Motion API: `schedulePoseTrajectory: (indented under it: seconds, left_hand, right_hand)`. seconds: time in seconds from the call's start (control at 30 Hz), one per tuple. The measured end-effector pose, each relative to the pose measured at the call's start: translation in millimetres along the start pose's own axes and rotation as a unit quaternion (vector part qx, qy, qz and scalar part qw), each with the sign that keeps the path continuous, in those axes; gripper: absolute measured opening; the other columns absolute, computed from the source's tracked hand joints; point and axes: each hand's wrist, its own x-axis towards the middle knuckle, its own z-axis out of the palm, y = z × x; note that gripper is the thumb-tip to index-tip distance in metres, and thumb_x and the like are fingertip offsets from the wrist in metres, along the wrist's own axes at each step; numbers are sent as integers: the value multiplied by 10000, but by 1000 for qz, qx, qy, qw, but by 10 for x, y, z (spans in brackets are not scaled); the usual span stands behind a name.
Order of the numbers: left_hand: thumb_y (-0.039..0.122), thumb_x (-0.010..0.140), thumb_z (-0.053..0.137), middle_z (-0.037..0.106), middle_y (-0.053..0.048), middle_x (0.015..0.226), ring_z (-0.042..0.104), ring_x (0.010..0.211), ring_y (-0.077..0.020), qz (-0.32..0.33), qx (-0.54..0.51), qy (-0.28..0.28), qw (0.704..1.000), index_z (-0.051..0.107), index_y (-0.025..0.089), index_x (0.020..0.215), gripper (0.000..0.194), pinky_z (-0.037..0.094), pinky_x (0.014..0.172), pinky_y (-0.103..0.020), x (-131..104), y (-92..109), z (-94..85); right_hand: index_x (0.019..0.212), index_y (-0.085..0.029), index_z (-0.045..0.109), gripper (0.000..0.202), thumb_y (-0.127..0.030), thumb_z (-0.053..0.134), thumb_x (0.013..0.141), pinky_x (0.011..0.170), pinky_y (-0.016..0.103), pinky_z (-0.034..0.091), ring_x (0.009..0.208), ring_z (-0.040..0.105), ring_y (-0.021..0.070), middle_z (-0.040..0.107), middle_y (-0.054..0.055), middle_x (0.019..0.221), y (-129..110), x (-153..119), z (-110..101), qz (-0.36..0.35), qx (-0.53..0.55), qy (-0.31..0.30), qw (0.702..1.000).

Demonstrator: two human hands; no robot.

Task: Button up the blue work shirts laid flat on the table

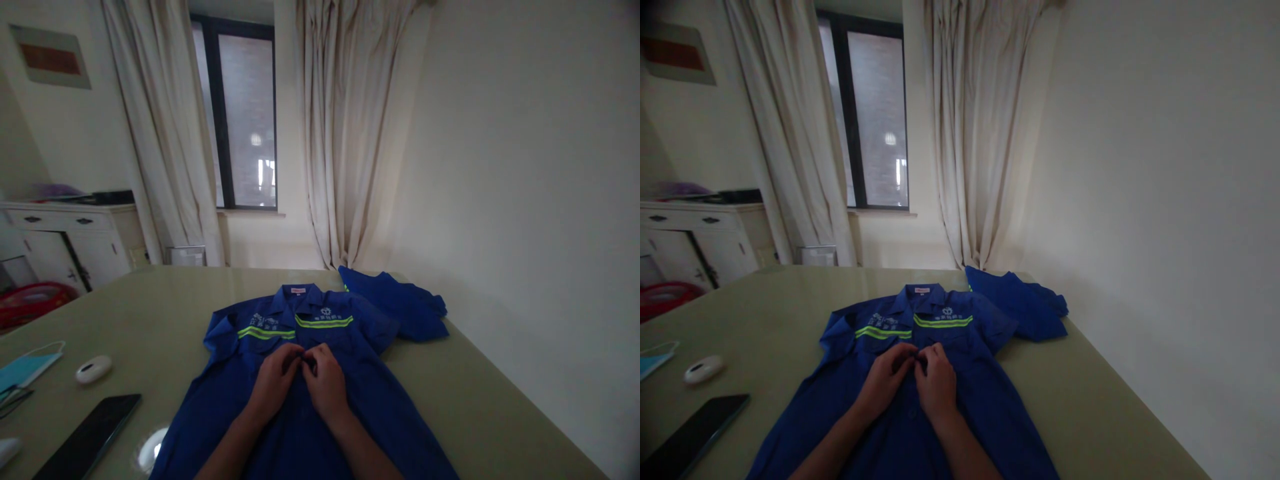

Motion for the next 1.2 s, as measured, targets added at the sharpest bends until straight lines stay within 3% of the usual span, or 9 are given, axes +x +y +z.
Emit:
schedulePoseTrajectory:
  seconds: [0.13,0.33,0.6,0.83,1.0,1.2]
  left_hand:
    - [321,928,495,758,-59,1050,704,970,-224,3,14,7,1000,686,231,1092,267,535,888,-328,-6,13,4]
    - [323,1006,344,746,-75,1136,693,1064,-217,17,10,18,1000,673,234,1147,369,517,963,-322,-10,22,-2]
    - [176,839,497,726,-53,1007,695,904,-194,17,-13,-15,1000,640,206,1213,402,545,847,-304,-16,-8,18]
    - [299,916,529,725,-77,1016,685,933,-218,29,26,-12,999,711,214,1018,225,530,842,-309,-27,124,-1]
    - [214,886,524,710,-71,968,680,870,-201,14,73,-19,997,726,202,981,224,523,809,-304,-5,74,-4]
    - [146,844,544,727,-73,1043,691,906,-189,22,35,-32,999,717,197,1062,283,550,855,-295,-5,2,-9]
  right_hand:
    - [925,-235,696,191,-135,541,880,749,247,481,847,669,180,667,33,987,-21,-2,-19,-4,7,0,1000]
    - [840,-233,654,161,-135,533,882,694,239,458,796,652,173,655,20,893,-34,3,-30,-9,14,21,1000]
    - [820,-223,657,146,-143,551,880,699,250,477,794,670,188,675,37,870,5,37,-9,10,29,60,998]
    - [832,-215,715,189,-79,588,804,690,233,487,759,675,170,702,25,861,-10,31,-47,18,42,28,999]
    - [868,-212,765,210,-89,600,823,709,240,483,773,675,169,710,35,896,-19,31,-68,7,16,-5,1000]
    - [939,-204,776,212,-104,620,838,748,241,481,822,677,171,705,42,952,-16,18,-68,10,-6,-13,1000]
